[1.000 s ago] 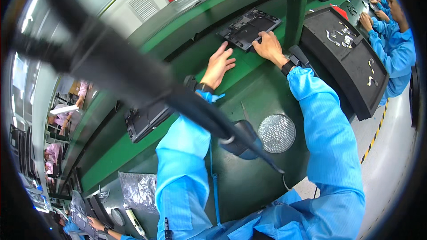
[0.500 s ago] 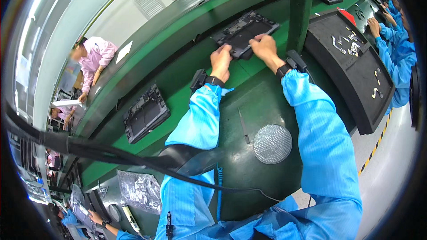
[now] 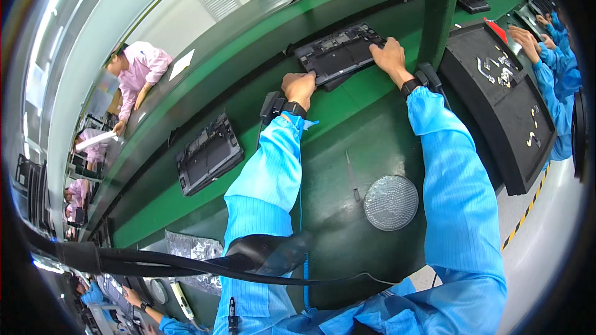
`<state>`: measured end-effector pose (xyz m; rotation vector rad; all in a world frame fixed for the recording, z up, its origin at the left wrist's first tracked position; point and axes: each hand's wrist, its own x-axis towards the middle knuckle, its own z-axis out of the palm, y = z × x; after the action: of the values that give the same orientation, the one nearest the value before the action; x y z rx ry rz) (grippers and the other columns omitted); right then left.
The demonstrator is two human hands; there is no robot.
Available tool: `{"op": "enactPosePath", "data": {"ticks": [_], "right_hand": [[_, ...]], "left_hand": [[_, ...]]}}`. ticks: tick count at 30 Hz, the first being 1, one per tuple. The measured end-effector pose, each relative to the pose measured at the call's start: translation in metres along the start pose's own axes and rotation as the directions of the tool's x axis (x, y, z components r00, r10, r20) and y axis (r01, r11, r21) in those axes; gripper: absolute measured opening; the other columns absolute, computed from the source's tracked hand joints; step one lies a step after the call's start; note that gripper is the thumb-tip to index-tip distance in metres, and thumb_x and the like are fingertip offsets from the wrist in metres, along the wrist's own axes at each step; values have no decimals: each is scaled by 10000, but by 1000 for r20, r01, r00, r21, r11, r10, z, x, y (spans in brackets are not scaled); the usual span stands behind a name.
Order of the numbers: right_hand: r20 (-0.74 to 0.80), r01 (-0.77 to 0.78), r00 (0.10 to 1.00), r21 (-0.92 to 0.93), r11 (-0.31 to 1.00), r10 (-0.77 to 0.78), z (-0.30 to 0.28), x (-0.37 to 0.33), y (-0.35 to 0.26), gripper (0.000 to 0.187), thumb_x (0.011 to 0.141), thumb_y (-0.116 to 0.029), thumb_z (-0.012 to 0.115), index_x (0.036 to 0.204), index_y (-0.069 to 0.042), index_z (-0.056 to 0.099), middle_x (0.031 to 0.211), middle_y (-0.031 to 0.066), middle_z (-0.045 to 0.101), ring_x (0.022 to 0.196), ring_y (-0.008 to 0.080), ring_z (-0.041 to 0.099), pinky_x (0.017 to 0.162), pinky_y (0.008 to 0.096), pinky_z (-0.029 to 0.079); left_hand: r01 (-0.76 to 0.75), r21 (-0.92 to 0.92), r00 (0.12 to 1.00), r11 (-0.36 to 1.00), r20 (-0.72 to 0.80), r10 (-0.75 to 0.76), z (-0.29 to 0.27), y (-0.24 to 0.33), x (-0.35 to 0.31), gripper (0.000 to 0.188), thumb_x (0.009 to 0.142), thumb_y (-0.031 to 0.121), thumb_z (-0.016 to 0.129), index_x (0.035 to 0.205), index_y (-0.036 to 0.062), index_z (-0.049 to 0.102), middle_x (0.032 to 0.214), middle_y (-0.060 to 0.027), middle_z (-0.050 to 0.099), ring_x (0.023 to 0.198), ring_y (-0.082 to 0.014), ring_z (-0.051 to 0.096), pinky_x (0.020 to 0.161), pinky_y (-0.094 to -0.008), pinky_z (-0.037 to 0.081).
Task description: Assembling an electronic device component on a factory production line using tools.
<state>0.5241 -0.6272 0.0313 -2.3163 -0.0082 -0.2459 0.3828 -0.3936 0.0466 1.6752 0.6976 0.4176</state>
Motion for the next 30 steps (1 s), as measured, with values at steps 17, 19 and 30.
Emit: {"op": "enactPosePath", "data": {"ticks": [17, 19, 30], "right_hand": [[255, 232, 900, 406, 884, -354, -11, -64, -16, 761, 803, -434, 916, 1435, -79, 686, 1326, 216, 765, 1232, 396, 729, 1092, 469, 555], [348, 500, 688, 409, 763, -637, -24, -71, 4, 1075, 723, -279, 1031, 1620, -49, 485, 1420, 256, 703, 1273, 377, 706, 1131, 482, 546], [364, 336, 783, 434, 836, -504, -11, -51, 8, 895, 815, -221, 974, 1548, 76, 554, 1252, 251, 789, 1164, 288, 772, 1012, 400, 615]], "left_hand": [[68, -73, 998, 995, 2, -68, -119, -22, 3, 192, 997, 51, 753, 1086, -118, 732, 1133, -177, 736, 1011, -295, 753, 916, -451, 660], [98, -116, 995, 988, 23, -96, -118, -22, -7, 209, 994, 52, 756, 1094, -130, 729, 1132, -176, 743, 1022, -295, 750, 963, -461, 642], [-135, 101, 989, 986, -45, 140, -137, -64, -4, 165, 896, 37, 814, 1004, -85, 837, 1031, -155, 796, 925, -255, 749, 832, -352, 619]]}}
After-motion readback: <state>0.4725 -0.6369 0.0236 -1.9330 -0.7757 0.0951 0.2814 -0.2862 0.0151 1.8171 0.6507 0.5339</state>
